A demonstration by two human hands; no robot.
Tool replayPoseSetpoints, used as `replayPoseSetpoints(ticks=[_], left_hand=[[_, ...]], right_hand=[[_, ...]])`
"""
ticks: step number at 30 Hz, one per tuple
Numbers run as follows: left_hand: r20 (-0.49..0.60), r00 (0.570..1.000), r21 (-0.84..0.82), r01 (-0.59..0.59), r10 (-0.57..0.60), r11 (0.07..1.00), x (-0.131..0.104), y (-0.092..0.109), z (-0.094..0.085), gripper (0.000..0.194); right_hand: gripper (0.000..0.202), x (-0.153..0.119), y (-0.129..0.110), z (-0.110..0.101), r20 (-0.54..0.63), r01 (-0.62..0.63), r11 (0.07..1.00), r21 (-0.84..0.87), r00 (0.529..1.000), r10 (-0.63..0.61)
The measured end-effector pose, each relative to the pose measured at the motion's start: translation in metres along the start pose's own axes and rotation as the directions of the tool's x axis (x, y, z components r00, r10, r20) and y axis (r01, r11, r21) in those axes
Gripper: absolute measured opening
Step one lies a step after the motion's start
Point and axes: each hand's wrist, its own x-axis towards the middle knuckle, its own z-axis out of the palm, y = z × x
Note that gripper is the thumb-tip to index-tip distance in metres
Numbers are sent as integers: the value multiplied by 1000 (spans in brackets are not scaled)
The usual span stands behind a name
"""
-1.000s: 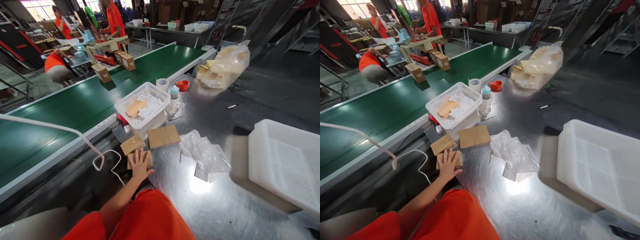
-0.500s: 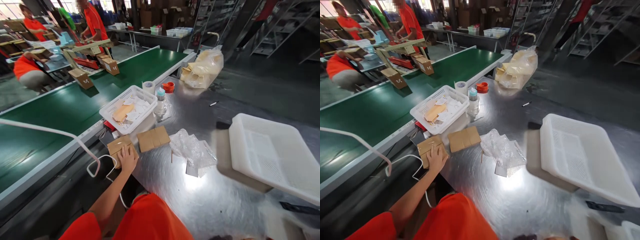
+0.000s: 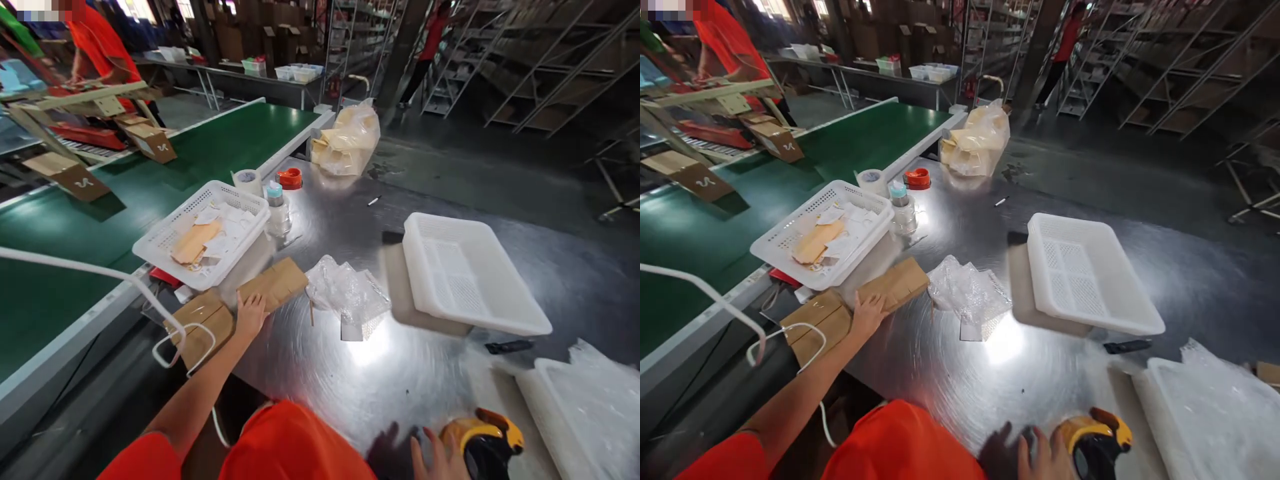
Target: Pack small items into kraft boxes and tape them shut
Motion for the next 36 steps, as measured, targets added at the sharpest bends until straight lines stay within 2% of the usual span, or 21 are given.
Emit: replayPoseSetpoints(ticks=[3,5,7,9,11,12,14,16,17,18,20,22,23,25,27,30,32,34,35,36], left_hand=[[-101,995,-77,-30,22,997,-10,-8,-24,36],[-142,988,-141,-83,63,987,-24,-2,-33,39],[-120,974,-275,-216,190,937,-47,16,-33,36],[-26,927,-433,-348,374,832,-73,41,-26,32],[60,867,-545,-387,495,744,-97,67,-16,30],[83,857,-572,-377,508,729,-106,77,-12,29],[92,897,-584,-304,433,753,-118,90,-6,24],[92,963,-605,-147,252,782,-122,95,-2,22],[112,982,-641,-44,150,766,-122,95,1,25],[149,987,-689,62,58,723,-121,95,4,32],[244,968,-777,235,-64,585,-120,97,10,48],[299,947,-824,318,-118,469,-119,102,16,61],[309,943,-834,332,-124,442,-119,104,18,65],[326,942,-841,328,-81,430,-120,110,18,72],[340,940,-852,306,6,425,-121,113,14,79],[371,923,-878,313,102,363,-119,109,3,86],[456,866,-871,388,204,301,-114,103,-5,84],[516,784,-857,467,346,219,-108,95,-8,78],[514,756,-854,493,405,164,-106,91,-8,76],[494,747,-856,507,445,101,-104,88,-7,73]], right_hand=[[53,-4,-26,7,115,-79,977,196,992,57],[61,-3,-55,10,238,-187,909,372,966,101],[70,1,-84,10,375,-319,788,527,919,121],[78,5,-107,8,485,-424,678,600,867,112],[77,8,-119,6,553,-467,653,596,829,88],[71,8,-121,5,574,-468,666,582,816,71],[59,6,-120,3,596,-446,699,559,803,35],[55,4,-118,2,601,-439,710,551,799,27],[56,3,-117,2,601,-449,708,545,798,44],[58,2,-118,2,604,-465,707,533,794,67],[59,3,-123,1,605,-487,716,500,788,113],[57,7,-130,-1,589,-479,744,465,795,143],[57,10,-133,-2,571,-470,761,448,805,160],[58,14,-140,-4,534,-465,784,411,820,207],[62,14,-144,-3,522,-486,786,382,815,250],[62,4,-146,5,612,-567,712,414,753,244],[58,-4,-143,10,704,-655,591,471,682,196],[55,-10,-134,11,774,-715,499,491,620,127],[53,-10,-128,11,800,-725,489,484,593,88],[51,-9,-122,9,823,-727,501,470,566,49]])
